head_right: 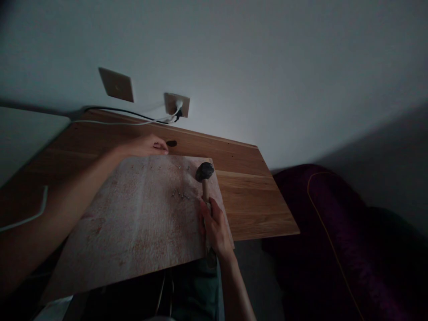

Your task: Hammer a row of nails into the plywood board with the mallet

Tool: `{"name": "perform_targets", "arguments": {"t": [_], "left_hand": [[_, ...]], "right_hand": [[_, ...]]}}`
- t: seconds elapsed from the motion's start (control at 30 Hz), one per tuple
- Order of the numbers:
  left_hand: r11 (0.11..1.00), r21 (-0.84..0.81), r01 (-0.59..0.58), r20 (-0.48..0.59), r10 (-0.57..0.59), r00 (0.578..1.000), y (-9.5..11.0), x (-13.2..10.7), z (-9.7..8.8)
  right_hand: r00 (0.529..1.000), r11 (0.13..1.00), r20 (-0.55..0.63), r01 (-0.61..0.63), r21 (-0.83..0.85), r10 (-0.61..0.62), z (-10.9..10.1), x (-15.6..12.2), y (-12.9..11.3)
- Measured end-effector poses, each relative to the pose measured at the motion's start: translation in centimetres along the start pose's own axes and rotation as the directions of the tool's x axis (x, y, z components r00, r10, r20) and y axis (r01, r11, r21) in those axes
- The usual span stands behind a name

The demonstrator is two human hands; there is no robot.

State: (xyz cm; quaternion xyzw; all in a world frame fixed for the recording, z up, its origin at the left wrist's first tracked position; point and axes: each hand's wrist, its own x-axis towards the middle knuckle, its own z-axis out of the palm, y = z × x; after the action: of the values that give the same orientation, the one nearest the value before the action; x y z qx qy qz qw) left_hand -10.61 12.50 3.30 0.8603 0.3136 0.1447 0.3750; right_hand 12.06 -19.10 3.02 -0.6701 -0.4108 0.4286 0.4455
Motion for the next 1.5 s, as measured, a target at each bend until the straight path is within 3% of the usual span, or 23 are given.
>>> {"name": "perform_targets", "arguments": {"t": [0.13, 0.43, 0.93, 1.1, 1.33, 1.5], "left_hand": [[0.998, -0.052, -0.021, 0.024, 0.022, 0.999, 0.9, -0.5, -0.7], [0.997, -0.074, 0.036, 0.038, -0.033, 0.999, 1.6, -1.1, -1.4], [0.995, 0.005, 0.103, -0.030, -0.102, 0.994, 0.8, -1.1, -1.8], [0.998, 0.037, 0.052, -0.034, -0.051, 0.998, -0.1, -0.7, -1.8], [0.995, 0.093, 0.020, -0.033, -0.017, 0.999, -1.5, 0.3, -0.3], [0.994, 0.105, 0.003, -0.045, 0.001, 0.999, -1.2, 0.5, 1.2]], "right_hand": [[0.998, 0.997, -0.006, -0.066, 0.036, 0.067, 0.1, 0.0, -0.1], [0.999, 0.999, -0.011, -0.042, 0.030, 0.042, 0.2, 0.0, -0.2], [0.999, 0.999, 0.005, -0.033, -0.018, 0.033, -0.2, 0.0, 0.3], [0.999, 0.999, 0.007, -0.039, -0.025, 0.040, -0.1, 0.0, 0.1], [1.000, 1.000, -0.008, -0.020, -0.013, 0.020, -0.1, -0.1, 0.0], [1.000, 1.000, -0.013, -0.026, -0.012, 0.025, 0.0, 0.0, -0.2]]}}
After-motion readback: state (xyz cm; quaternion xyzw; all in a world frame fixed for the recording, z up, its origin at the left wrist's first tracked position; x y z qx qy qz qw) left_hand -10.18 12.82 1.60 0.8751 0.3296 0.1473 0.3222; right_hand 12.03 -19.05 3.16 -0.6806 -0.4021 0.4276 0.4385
